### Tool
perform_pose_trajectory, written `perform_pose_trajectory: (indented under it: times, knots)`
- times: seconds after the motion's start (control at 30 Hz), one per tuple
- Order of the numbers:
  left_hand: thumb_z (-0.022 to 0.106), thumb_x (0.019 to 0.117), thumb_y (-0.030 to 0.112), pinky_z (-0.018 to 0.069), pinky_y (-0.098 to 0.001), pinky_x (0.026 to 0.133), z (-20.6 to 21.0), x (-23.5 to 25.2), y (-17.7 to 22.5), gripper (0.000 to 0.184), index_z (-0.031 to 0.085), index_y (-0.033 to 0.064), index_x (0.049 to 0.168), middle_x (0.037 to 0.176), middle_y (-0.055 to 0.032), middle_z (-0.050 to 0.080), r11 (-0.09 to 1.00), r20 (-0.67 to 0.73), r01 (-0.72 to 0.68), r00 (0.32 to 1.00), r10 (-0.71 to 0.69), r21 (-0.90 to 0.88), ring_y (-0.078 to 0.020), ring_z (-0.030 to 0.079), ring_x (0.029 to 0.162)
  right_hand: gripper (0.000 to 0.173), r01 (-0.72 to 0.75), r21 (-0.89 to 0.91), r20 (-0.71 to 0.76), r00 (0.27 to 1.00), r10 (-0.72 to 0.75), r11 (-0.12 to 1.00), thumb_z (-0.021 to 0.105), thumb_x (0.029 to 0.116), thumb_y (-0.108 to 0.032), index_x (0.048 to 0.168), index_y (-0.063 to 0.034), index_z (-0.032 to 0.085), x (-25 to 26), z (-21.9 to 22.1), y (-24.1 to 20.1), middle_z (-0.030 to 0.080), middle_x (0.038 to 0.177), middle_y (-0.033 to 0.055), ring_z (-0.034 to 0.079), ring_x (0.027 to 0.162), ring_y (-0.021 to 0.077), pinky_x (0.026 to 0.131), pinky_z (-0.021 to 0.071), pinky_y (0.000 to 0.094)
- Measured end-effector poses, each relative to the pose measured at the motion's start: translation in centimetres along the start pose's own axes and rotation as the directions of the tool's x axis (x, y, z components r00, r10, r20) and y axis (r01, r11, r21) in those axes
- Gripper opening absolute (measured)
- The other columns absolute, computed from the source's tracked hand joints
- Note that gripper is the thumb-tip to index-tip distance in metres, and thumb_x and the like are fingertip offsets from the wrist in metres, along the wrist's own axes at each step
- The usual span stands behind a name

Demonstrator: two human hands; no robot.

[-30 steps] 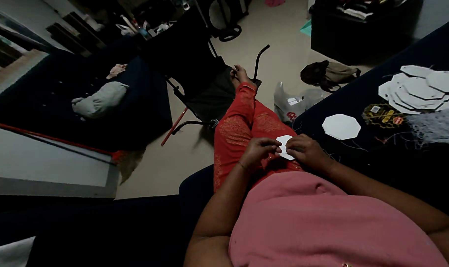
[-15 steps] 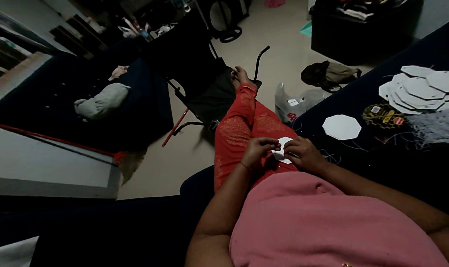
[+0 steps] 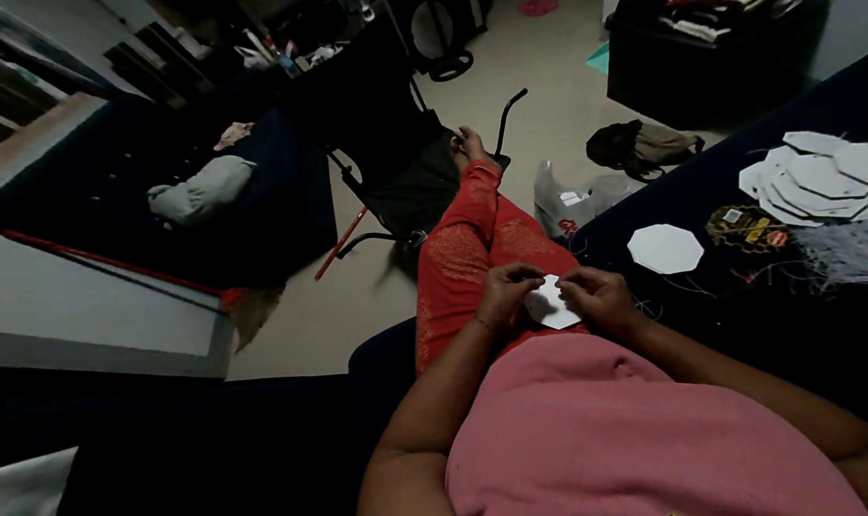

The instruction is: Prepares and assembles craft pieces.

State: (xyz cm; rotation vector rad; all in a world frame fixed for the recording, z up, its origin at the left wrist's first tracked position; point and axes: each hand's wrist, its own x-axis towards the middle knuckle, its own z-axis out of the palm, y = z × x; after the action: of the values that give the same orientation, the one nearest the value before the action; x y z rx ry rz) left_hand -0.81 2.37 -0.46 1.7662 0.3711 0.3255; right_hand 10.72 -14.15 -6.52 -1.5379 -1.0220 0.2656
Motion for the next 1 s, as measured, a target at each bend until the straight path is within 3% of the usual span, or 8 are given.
perform_pose_trajectory:
  times: [0.13, 0.27, 0.7, 0.87, 1.0]
  knots:
    - [0.063, 0.0946, -0.001, 0.0545, -0.0224, 0.074, 0.3, 0.1, 0.0, 0.023, 0.067, -0.0077, 0.117, 0.092, -0.0042, 0.069, 0.991, 0.065, 0.12, 0.991, -0.116, -0.066, -0.005, 0.063, 0.077, 0.018, -0.091, 0.114, -0.004, 0.996, 0.092, 0.989, 0.062, 0.0991, -0.014, 0.101, 0.0013, 0.071, 0.0, 0.0, -0.6, 0.072, 0.09, 0.0048, 0.069, 0.077, 0.0046, 0.074, 0.0604, 0.0248]
    - [0.063, 0.0948, -0.001, 0.0554, -0.0226, 0.072, 0.6, 0.0, 0.4, 0.015, 0.069, -0.006, 0.108, 0.093, -0.0046, 0.07, 0.984, 0.09, 0.168, 0.983, -0.163, -0.059, -0.0051, 0.064, 0.077, 0.017, -0.084, 0.106, 0.002, 0.996, 0.084, 0.991, 0.063, 0.0989, -0.015, 0.101, -0.0003, 0.071, -0.1, 0.1, -0.4, 0.072, 0.088, 0.0023, 0.065, 0.074, 0.0015, 0.072, 0.0568, 0.0212]
    - [0.063, 0.0951, -0.001, 0.0538, -0.0215, 0.068, 0.8, 0.0, 0.5, 0.013, 0.07, -0.0051, 0.105, 0.085, -0.0017, 0.069, 0.97, 0.101, 0.215, 0.974, -0.204, -0.115, -0.004, 0.062, 0.071, 0.02, 0.013, -0.043, 0.041, 0.999, -0.012, 0.999, 0.063, 0.0974, -0.018, 0.098, -0.0012, 0.073, -0.2, 0.5, 0.2, 0.07, 0.091, 0.0079, 0.063, 0.076, 0.0066, 0.072, 0.0532, 0.0223]
    - [0.063, 0.0956, 0.001, 0.0546, -0.0227, 0.069, 0.8, -0.1, 0.3, 0.008, 0.069, -0.0032, 0.098, 0.084, -0.0006, 0.068, 0.976, 0.129, 0.19, 0.976, -0.176, -0.108, -0.0043, 0.063, 0.072, 0.018, 0.028, -0.075, 0.061, 0.998, -0.023, 0.997, 0.062, 0.0949, -0.013, 0.098, -0.0002, 0.074, -0.2, 0.4, 0.1, 0.071, 0.094, 0.0108, 0.064, 0.082, 0.0119, 0.076, 0.0536, 0.0271]
    - [0.066, 0.0956, 0.006, 0.0543, -0.024, 0.076, 0.3, 0.2, 0.4, 0.011, 0.07, -0.0048, 0.098, 0.086, -0.0033, 0.068, 0.987, 0.176, 0.129, 0.974, -0.145, 0.1, -0.0045, 0.062, 0.077, 0.023, 0.095, -0.17, 0.131, 0.989, -0.073, 0.981, 0.063, 0.0977, -0.015, 0.112, 0.0011, 0.072, 0.4, -0.9, -0.6, 0.072, 0.107, 0.0164, 0.07, 0.096, 0.0241, 0.089, 0.0572, 0.0404]
